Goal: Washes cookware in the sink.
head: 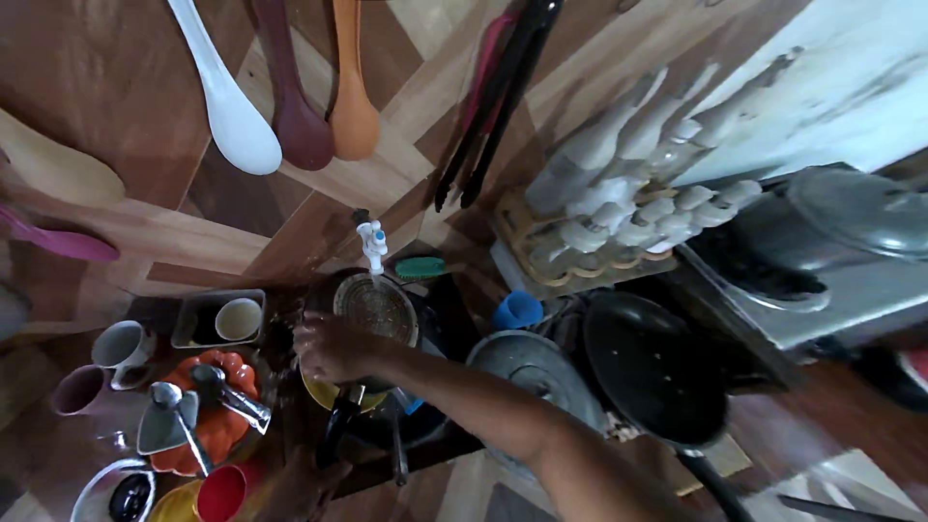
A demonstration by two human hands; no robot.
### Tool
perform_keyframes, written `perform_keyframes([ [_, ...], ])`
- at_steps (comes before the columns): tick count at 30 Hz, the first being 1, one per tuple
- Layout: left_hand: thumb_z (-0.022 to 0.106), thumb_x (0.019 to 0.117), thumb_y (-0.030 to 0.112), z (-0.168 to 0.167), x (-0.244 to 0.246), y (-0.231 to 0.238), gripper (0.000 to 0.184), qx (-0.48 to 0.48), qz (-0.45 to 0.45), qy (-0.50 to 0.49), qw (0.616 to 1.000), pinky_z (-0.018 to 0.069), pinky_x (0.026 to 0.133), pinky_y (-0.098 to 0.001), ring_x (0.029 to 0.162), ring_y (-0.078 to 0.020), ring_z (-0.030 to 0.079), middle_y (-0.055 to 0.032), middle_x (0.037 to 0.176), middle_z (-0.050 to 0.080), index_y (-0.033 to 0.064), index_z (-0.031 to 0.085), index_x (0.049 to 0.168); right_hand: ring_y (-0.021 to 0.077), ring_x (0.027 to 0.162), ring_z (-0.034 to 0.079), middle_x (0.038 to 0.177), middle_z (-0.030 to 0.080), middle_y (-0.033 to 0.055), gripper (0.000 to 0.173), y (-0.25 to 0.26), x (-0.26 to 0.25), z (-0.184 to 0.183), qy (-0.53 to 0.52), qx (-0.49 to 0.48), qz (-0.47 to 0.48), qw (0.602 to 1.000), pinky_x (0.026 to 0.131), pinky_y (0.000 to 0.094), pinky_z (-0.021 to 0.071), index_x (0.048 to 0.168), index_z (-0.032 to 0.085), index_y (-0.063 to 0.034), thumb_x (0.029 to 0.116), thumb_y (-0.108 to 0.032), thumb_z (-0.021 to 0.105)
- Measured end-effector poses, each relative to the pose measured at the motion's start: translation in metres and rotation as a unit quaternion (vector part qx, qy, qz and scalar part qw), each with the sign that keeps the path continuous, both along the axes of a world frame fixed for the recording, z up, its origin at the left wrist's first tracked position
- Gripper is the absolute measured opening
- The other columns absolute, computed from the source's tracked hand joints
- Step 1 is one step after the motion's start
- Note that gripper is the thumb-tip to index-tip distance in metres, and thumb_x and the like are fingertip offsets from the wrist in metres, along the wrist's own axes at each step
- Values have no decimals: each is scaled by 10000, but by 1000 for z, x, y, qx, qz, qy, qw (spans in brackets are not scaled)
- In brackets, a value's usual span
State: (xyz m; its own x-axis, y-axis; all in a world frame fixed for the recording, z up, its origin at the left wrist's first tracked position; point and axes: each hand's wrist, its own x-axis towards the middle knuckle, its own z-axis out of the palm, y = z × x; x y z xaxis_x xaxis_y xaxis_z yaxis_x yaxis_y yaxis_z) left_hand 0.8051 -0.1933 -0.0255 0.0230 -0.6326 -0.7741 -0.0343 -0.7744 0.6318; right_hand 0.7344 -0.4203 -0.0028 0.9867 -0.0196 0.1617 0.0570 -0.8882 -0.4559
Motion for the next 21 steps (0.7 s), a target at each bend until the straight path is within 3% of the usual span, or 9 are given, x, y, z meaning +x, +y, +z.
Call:
perform_keyframes([
  [2,683,975,141,7,-2,5,146,9,-18,0,1000,450,417,-234,412,-98,495,-1,561,530,43,587,1026,308,1229,609,1197,714,133,238,-27,14,11,116,27,-26,993,1130,501,398,1047,783,-47,1020,-199,601],
  [5,688,973,153,8,-11,12,118,12,-32,-15,999,453,433,-242,430,-97,506,9,574,544,54,626,988,383,1132,654,1151,704,201,330,-43,25,31,256,72,-189,945,962,622,496,1123,727,-28,1064,-280,522],
  [6,687,973,153,5,-13,14,117,12,-31,-17,999,458,435,-246,431,-100,510,8,573,546,54,627,989,380,1135,644,1130,703,196,319,-24,24,33,253,46,-185,949,982,612,486,1083,729,-14,1043,-268,539],
  [9,686,987,188,0,-12,11,160,21,-39,-41,998,470,454,-268,448,-119,520,-10,600,556,42,635,1028,385,1272,545,1211,673,211,278,20,12,35,216,-30,-40,975,1212,536,251,1066,720,64,1016,-169,577],
  [12,672,995,193,10,-12,14,167,23,-62,-45,997,488,468,-271,460,-124,530,-16,623,563,42,620,1045,308,1253,594,1245,695,135,245,-28,7,10,137,42,-30,989,1155,505,372,1111,770,-51,1028,-195,589],
  [14,663,996,177,17,-13,24,179,20,-72,-44,996,495,496,-284,493,-126,536,-21,662,571,24,619,1077,259,1295,597,1343,670,98,303,-74,-18,-22,86,129,-124,980,1142,490,428,1246,736,-104,1075,-212,511],
  [16,666,985,151,17,-14,39,171,18,-59,-36,997,495,495,-287,493,-125,536,-18,664,568,16,612,1073,308,1396,511,1475,568,173,407,-92,-63,-58,82,247,-255,931,1196,495,354,1404,610,-38,1124,-223,380],
  [18,674,973,146,11,-18,46,156,22,-28,-28,999,495,483,-281,483,-120,540,-11,642,568,28,610,1051,257,1437,461,1531,507,175,464,-70,-103,-82,7,398,-393,829,1214,425,333,1470,524,-6,1133,-242,308],
  [21,670,972,111,3,-34,39,105,-15,67,6,998,463,435,-253,437,-97,509,4,585,546,31,603,981,237,1449,449,1563,447,230,496,16,-116,-96,-209,421,-519,714,1214,361,344,1509,421,79,1121,-199,287],
])
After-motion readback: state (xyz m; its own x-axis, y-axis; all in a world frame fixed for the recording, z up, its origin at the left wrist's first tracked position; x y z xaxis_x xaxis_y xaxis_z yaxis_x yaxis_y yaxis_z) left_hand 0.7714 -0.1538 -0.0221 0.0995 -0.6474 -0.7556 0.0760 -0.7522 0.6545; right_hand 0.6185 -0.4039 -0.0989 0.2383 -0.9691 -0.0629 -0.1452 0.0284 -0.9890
